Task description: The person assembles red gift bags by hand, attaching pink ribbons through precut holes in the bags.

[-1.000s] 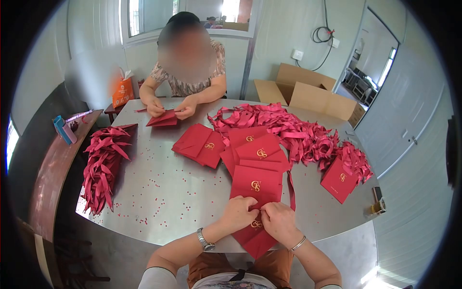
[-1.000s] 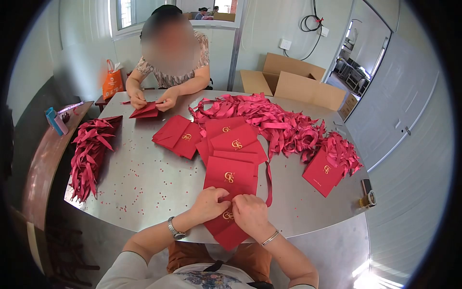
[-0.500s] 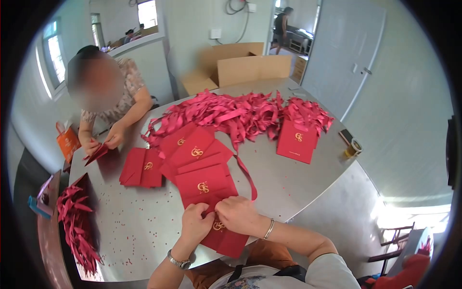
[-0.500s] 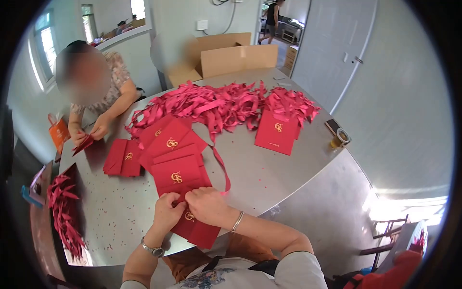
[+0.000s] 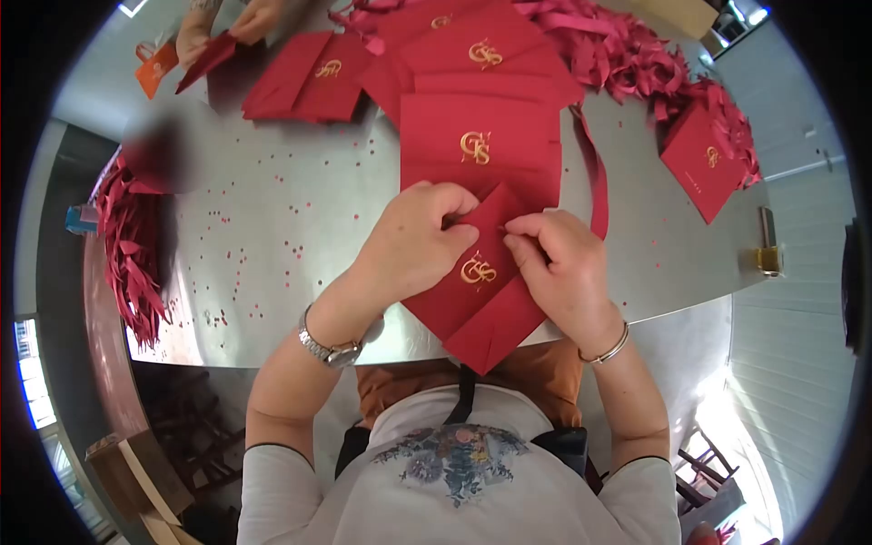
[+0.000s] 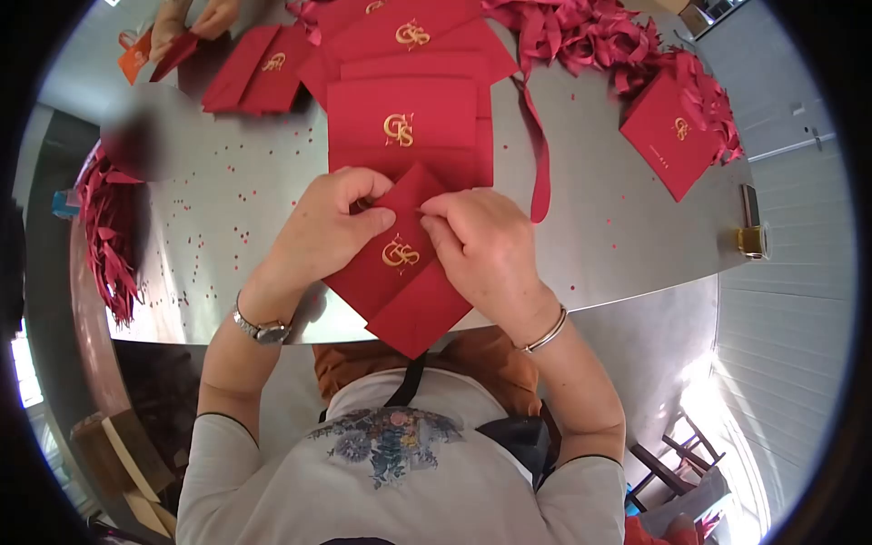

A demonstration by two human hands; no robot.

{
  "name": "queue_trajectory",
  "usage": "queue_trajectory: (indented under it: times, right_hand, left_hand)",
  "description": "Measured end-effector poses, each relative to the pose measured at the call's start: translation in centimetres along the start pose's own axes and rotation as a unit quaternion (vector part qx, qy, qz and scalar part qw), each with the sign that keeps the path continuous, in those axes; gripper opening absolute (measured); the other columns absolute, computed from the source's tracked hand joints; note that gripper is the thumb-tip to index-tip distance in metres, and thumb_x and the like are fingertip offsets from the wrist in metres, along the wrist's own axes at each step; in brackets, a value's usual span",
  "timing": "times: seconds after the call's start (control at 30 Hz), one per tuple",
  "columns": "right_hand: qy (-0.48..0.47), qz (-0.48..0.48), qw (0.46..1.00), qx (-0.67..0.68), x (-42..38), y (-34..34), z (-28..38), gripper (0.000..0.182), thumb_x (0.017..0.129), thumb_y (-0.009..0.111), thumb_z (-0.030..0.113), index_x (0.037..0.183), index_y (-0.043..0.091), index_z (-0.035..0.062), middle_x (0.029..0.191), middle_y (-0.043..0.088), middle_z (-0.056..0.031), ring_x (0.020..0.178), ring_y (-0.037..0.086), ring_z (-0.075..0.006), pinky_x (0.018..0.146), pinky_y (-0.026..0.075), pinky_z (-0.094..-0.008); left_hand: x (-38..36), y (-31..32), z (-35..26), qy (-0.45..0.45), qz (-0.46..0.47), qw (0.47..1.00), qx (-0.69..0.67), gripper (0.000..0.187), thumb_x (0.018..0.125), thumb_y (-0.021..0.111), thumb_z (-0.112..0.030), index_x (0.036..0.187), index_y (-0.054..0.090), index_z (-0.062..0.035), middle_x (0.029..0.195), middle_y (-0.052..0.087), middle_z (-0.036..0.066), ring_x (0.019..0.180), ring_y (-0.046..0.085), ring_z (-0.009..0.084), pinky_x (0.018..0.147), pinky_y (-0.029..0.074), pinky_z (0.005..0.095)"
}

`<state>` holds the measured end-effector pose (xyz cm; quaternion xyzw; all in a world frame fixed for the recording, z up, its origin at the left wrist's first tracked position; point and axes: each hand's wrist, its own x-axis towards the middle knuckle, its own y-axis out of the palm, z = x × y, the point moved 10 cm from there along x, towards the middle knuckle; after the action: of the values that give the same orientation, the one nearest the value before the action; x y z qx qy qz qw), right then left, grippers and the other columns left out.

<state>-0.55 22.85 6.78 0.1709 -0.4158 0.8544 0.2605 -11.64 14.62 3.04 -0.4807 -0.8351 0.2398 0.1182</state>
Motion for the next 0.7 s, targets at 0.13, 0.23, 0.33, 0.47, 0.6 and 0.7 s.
queue_trajectory:
  times: [0.13, 0.23, 0.33, 0.47, 0.6, 0.7]
  right_hand:
    - [0.004, -0.011, 1.000, 0.003, 0.1, -0.1, 0.0, 0.011, 0.075, 0.073, 0.002, 0.083, 0.065, 0.0042, 0.074, 0.064, -0.0091, 0.067, 0.061, -0.0290, 0.061, 0.048, -0.0399]
    - [-0.007, 0.001, 1.000, -0.011, 0.1, 0.2, 0.2, 0.011, 0.075, 0.073, 0.002, 0.082, 0.065, 0.0045, 0.074, 0.064, -0.0087, 0.067, 0.061, -0.0284, 0.061, 0.048, -0.0393]
    - [-0.003, 0.001, 1.000, -0.015, 0.2, 0.6, 0.2, 0.010, 0.075, 0.073, 0.003, 0.082, 0.066, 0.0047, 0.074, 0.064, -0.0085, 0.067, 0.061, -0.0278, 0.061, 0.048, -0.0381]
    - [0.017, -0.015, 1.000, -0.002, 0.4, 0.8, 0.0, 0.010, 0.075, 0.073, 0.002, 0.082, 0.066, 0.0054, 0.072, 0.064, -0.0090, 0.066, 0.061, -0.0285, 0.061, 0.049, -0.0385]
    - [0.055, -0.029, 0.998, -0.002, 0.5, 1.2, -0.4, 0.008, 0.076, 0.070, 0.002, 0.079, 0.065, 0.0054, 0.072, 0.064, -0.0100, 0.066, 0.062, -0.0299, 0.061, 0.049, -0.0397]
    - [0.013, -0.022, 0.999, -0.034, 1.0, 1.6, 0.7, 0.007, 0.077, 0.069, 0.003, 0.076, 0.062, 0.0042, 0.071, 0.063, -0.0106, 0.067, 0.062, -0.0304, 0.061, 0.050, -0.0407]
  left_hand:
    - [-0.1, 0.1, 0.2, -0.014, 0.006, 1.000, -0.014, 0.015, 0.082, 0.065, 0.000, 0.097, 0.065, 0.0034, 0.088, 0.066, 0.010, 0.084, 0.063, 0.0198, 0.078, 0.049, 0.0310]
    - [-0.1, 0.1, 0.2, -0.004, 0.005, 1.000, -0.022, 0.015, 0.083, 0.064, 0.001, 0.098, 0.065, 0.0043, 0.087, 0.067, 0.009, 0.083, 0.063, 0.0162, 0.077, 0.050, 0.0295]
    - [-0.1, 0.3, 0.7, -0.021, 0.010, 0.999, -0.044, 0.016, 0.084, 0.063, 0.001, 0.099, 0.066, 0.0051, 0.086, 0.069, 0.008, 0.081, 0.063, 0.0128, 0.074, 0.051, 0.0278]
    - [-0.2, 0.3, 0.3, -0.016, 0.002, 0.998, -0.066, 0.017, 0.081, 0.062, -0.002, 0.096, 0.067, 0.0047, 0.085, 0.069, 0.012, 0.081, 0.062, 0.0216, 0.074, 0.049, 0.0332]
    - [-0.3, 0.1, 0.3, -0.020, -0.020, 0.999, -0.035, 0.019, 0.078, 0.061, -0.004, 0.095, 0.067, 0.0033, 0.085, 0.067, 0.018, 0.082, 0.061, 0.0336, 0.076, 0.048, 0.0408]
    - [-0.4, -0.1, -0.2, 0.028, -0.055, 0.997, 0.038, 0.017, 0.079, 0.066, -0.002, 0.095, 0.065, 0.0036, 0.079, 0.066, 0.012, 0.077, 0.062, 0.0214, 0.070, 0.049, 0.0327]
